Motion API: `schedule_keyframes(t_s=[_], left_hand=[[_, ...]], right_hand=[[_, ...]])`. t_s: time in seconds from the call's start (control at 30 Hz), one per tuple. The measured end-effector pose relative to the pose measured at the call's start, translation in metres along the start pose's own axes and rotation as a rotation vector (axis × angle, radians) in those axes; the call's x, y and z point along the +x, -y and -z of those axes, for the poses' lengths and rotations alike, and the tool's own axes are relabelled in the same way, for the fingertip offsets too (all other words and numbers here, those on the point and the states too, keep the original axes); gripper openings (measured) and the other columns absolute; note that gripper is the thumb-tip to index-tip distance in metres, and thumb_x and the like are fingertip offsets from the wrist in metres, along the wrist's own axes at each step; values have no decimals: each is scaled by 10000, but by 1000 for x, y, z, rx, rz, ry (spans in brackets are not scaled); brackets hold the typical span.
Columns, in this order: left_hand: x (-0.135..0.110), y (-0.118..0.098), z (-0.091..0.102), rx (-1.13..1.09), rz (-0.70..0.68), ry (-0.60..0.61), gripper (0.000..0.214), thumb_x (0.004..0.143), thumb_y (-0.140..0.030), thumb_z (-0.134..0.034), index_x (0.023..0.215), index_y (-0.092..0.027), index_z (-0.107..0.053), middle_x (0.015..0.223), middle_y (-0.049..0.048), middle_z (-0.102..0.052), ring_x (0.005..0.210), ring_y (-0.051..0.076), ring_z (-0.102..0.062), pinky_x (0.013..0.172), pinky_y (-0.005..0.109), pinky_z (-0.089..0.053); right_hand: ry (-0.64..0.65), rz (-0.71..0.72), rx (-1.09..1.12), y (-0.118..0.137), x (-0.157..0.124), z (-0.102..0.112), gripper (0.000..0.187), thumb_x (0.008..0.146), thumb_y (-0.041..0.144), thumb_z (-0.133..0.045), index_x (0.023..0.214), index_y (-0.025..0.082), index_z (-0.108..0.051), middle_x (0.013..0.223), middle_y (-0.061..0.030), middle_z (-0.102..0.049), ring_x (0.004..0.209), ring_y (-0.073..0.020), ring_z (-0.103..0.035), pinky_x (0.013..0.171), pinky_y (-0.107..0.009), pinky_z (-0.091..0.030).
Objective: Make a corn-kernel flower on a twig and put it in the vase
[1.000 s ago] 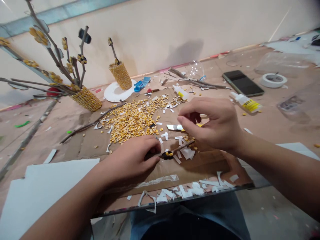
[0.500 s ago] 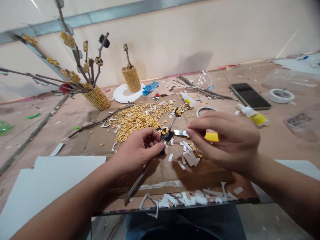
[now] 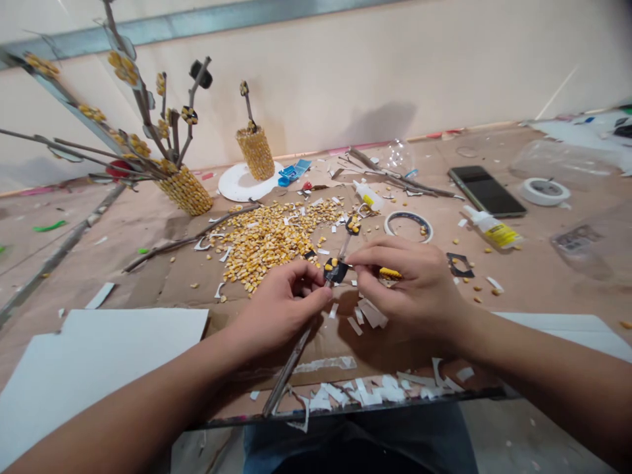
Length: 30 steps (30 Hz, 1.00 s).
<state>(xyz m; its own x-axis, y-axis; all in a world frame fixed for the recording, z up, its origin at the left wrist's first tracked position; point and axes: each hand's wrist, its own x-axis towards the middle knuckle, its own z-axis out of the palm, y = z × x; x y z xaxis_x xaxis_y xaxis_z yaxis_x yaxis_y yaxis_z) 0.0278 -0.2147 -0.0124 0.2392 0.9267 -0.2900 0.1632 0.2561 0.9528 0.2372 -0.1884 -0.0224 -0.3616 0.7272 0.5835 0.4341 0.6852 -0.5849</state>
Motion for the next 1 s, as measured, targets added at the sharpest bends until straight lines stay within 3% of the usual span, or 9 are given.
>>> schedule_keyframes(t_s=[0.17, 0.37, 0.6, 1.0], left_hand=[[2, 3, -2, -13, 22, -19, 219, 833, -323, -770, 838, -191, -595, 690, -32, -605, 567, 110, -569, 543, 238, -453], [4, 7, -3, 39, -7, -52, 209, 830, -323, -765, 857, -184, -612, 739, -28, -606, 602, 110, -566, 582, 252, -467], [2, 7, -7, -18, -7, -41, 193, 835, -298, -756, 859, -179, -606, 737, -32, -592, 629, 101, -527, 596, 239, -422], [-2, 8, -8, 32, -94, -36, 121, 870, -254, -730, 888, -164, -651, 792, -1, -643, 707, 120, -563, 643, 249, -444]], right_hand=[[6, -28, 6, -1, -1, 0, 118, 873, 112, -653, 921, 215, -686, 785, -1, -743, 650, -143, -675, 652, -275, -525], [68, 133, -83, -6, -3, -3, 142, 958, 93, -575, 949, 217, -643, 905, -46, -765, 795, -174, -698, 732, -293, -524], [74, 236, -251, -6, -4, -7, 95, 973, 122, -589, 929, 173, -657, 833, -71, -748, 740, -197, -672, 672, -316, -462], [28, 95, -121, -2, -10, -14, 41, 929, 148, -703, 922, 189, -703, 695, 15, -695, 566, -117, -582, 578, -268, -413]])
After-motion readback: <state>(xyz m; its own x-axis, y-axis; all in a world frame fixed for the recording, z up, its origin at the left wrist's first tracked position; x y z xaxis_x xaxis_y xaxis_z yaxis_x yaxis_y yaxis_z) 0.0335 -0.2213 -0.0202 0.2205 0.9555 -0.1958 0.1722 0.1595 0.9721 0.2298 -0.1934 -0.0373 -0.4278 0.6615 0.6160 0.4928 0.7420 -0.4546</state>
